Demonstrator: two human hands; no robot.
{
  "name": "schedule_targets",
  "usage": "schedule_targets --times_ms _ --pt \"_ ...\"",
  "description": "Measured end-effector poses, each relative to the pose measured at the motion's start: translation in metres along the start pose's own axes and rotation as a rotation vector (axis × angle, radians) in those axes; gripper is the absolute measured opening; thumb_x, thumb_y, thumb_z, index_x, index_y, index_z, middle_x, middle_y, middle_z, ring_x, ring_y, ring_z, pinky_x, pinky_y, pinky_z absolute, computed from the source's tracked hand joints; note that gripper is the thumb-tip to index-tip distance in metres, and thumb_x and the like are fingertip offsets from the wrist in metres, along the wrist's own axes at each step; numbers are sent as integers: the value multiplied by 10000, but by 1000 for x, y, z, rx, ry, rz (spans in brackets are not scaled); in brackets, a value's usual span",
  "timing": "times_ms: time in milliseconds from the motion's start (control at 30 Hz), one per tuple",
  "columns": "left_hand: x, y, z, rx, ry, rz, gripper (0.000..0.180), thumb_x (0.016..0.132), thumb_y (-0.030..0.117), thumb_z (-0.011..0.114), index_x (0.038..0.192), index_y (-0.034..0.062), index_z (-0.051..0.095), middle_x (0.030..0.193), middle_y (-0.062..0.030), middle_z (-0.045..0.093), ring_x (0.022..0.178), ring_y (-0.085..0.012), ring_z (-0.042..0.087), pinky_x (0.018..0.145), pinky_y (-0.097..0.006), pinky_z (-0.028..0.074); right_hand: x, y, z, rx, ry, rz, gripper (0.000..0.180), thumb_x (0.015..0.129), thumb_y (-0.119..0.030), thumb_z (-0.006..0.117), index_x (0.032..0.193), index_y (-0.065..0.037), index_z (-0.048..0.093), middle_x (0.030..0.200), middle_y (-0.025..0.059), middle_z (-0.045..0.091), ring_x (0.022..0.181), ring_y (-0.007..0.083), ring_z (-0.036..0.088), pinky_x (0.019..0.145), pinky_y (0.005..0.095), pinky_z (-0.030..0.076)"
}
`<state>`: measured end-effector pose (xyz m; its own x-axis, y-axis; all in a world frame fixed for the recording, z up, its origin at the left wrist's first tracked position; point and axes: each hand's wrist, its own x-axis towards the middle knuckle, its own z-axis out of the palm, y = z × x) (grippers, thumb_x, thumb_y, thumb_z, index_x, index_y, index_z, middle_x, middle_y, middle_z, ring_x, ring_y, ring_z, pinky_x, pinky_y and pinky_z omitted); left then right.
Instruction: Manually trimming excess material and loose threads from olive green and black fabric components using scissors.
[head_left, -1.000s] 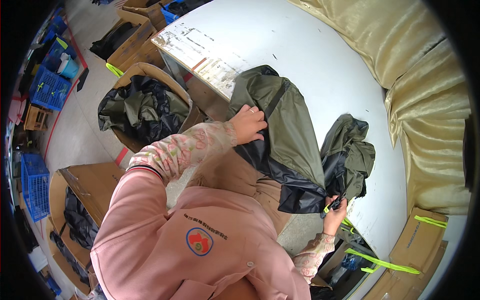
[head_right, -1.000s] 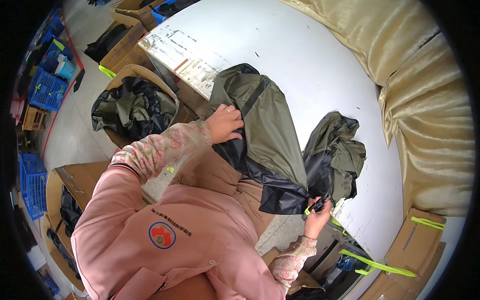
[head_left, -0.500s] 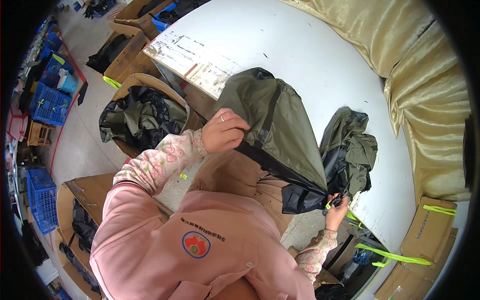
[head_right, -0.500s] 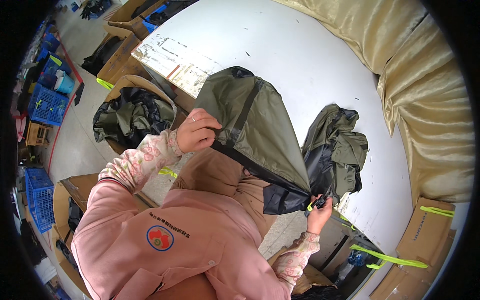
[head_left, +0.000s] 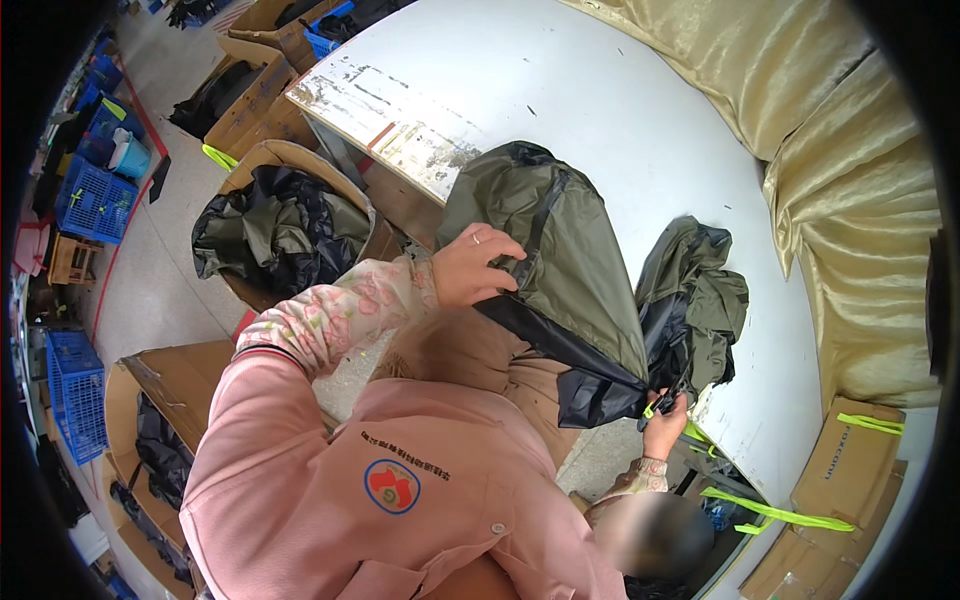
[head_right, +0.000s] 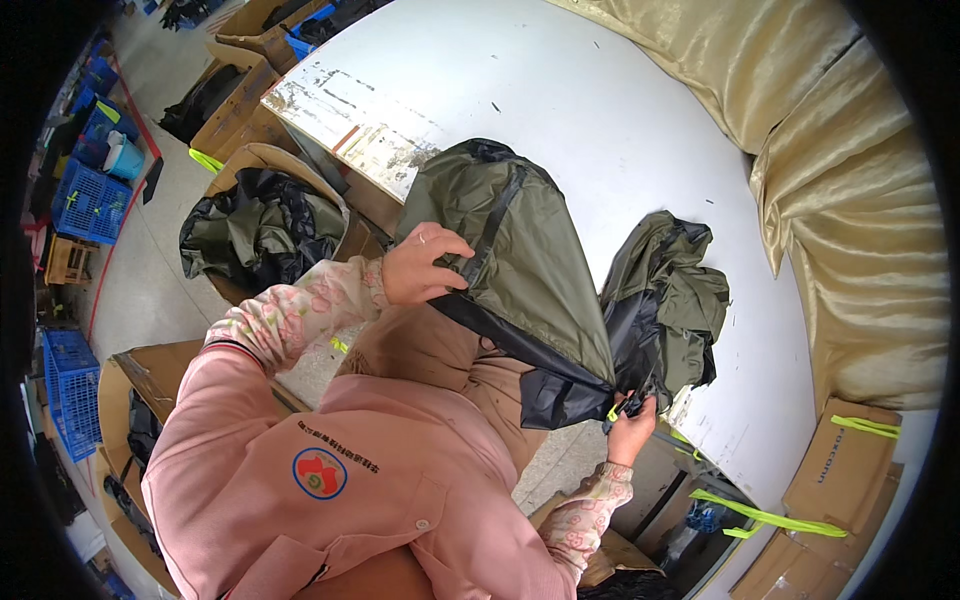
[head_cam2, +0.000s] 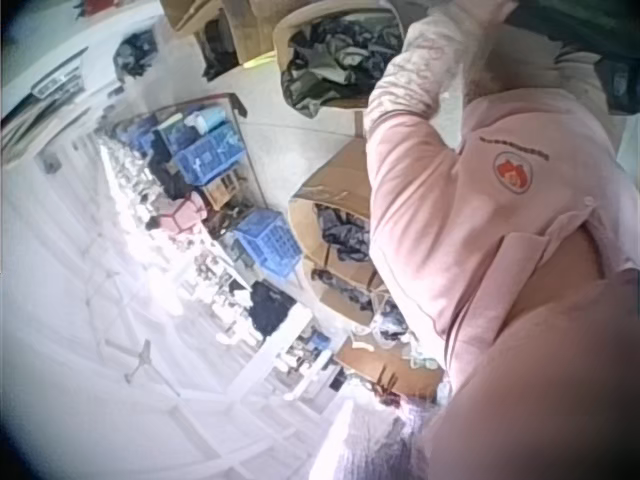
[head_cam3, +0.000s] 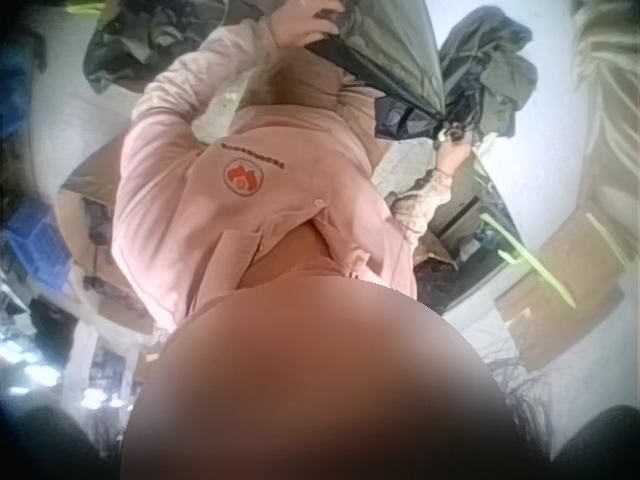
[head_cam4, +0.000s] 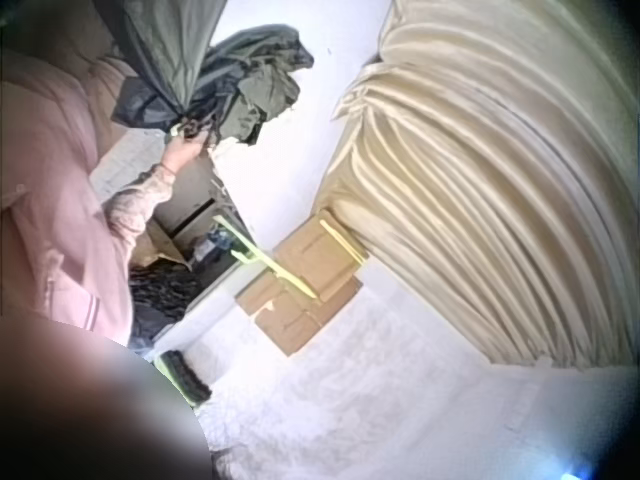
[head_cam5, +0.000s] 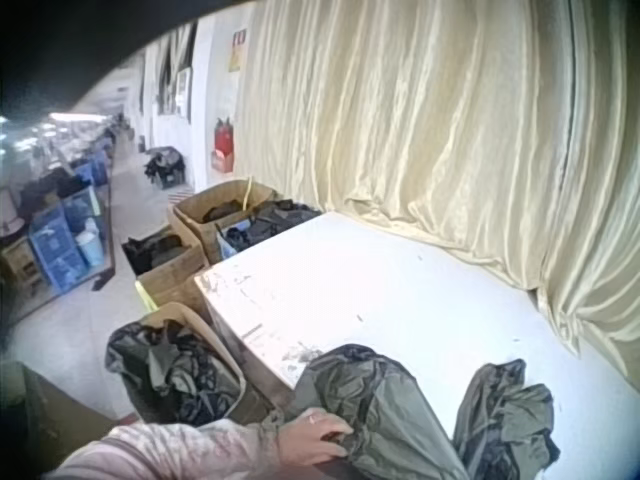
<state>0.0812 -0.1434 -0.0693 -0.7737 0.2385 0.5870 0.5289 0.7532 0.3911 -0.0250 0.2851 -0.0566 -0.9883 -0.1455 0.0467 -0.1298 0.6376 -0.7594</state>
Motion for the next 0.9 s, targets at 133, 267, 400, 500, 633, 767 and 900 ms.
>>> schedule_targets --times_ms 133,267,400,500,633,767,900 --pt "18 1 -13 -416 -54 -166 239 669 59 737 892 86 655 907 -45 593 847 -212 554 766 -342 424 5 -2 -6 -3 25 -26 245 748 -21 721 851 9 499 724 31 543 682 97 490 653 251 434" --pt "41 12 -38 -832 -299 -562 212 762 118 740 919 14 643 764 -17 619 684 -77 558 608 -226 438 15 -48 -17 -160 29 -195 318 705 -83 777 813 5 491 652 91 553 596 140 494 599 283 439" --pt "50 15 -34 -1096 -286 -614 218 778 55 714 960 -19 620 801 5 623 712 -32 549 649 -200 450 20 -125 -15 -465 -141 -417 420 580 -186 835 815 -21 528 662 93 553 610 289 537 578 393 423" --pt "54 20 -31 -1154 -286 -637 230 782 37 704 983 -23 610 805 3 622 720 -33 553 657 -195 453 29 -165 0 -516 -236 -606 473 545 -243 833 858 -21 557 709 92 564 666 292 534 627 397 409" --pt "54 25 -29 -1106 -301 -635 223 784 37 699 982 -19 611 809 1 623 720 -30 551 652 -196 449 42 -193 17 -561 -403 -792 530 561 -332 815 914 -15 579 738 89 565 716 288 537 663 372 388" --pt "57 31 -27 -1104 -322 -632 227 783 31 695 987 -19 609 807 1 619 719 -28 546 645 -196 443 47 -201 23 -546 -442 -842 576 511 -379 842 892 -24 596 688 59 544 694 267 543 664 369 397" --pt "60 36 -27 -1129 -330 -664 242 777 22 693 999 -18 606 806 3 613 722 -28 540 643 -196 441 48 -204 24 -547 -463 -883 580 517 -388 839 904 -25 603 707 68 557 706 271 554 663 373 401"
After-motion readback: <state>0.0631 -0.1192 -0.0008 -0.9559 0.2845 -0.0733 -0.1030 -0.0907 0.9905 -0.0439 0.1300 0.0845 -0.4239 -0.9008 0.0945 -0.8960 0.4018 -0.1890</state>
